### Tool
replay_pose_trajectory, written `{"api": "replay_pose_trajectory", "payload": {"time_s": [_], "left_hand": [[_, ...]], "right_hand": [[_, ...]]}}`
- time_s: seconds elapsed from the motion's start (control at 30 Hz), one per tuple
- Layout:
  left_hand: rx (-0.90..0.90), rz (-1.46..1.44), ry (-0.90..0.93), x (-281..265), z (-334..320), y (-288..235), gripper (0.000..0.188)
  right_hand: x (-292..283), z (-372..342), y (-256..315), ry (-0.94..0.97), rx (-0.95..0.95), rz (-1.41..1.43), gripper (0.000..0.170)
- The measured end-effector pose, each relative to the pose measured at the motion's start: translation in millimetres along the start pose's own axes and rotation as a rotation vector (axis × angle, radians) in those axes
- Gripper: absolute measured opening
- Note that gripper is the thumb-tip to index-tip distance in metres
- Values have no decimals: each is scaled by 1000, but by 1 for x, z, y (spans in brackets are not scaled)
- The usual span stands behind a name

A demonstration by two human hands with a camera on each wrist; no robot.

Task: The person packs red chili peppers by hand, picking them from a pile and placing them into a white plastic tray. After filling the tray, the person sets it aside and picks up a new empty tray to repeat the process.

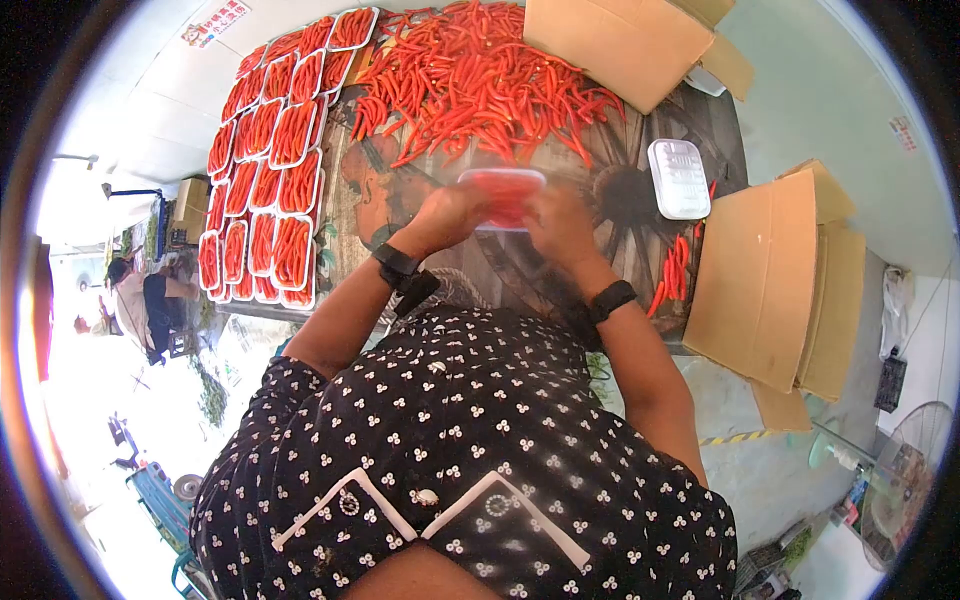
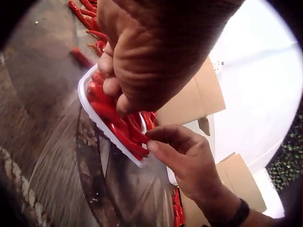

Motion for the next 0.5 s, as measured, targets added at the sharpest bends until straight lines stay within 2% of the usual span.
{"api": "replay_pose_trajectory", "payload": {"time_s": [0.07, 0.17, 0.5], "left_hand": [[74, 62, 4, 1, 2, -3, 9], [91, 79, -18, 2, 4, -2, 9], [15, 87, 15, 6, 8, 3, 10]], "right_hand": [[5, 3, -2, -3, -3, 1, 12], [7, 7, -1, 33, -9, 0, 10], [6, 9, -5, 41, 8, 49, 11]]}}
Point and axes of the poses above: each hand's wrist, its own z-axis towards the middle knuckle, its own x-axis out of the palm, y = z × x, the point moved 7 cm from there along z, towards the middle knuckle, and after that the axes turned 10 degrees about y, right-handed, at the moved point
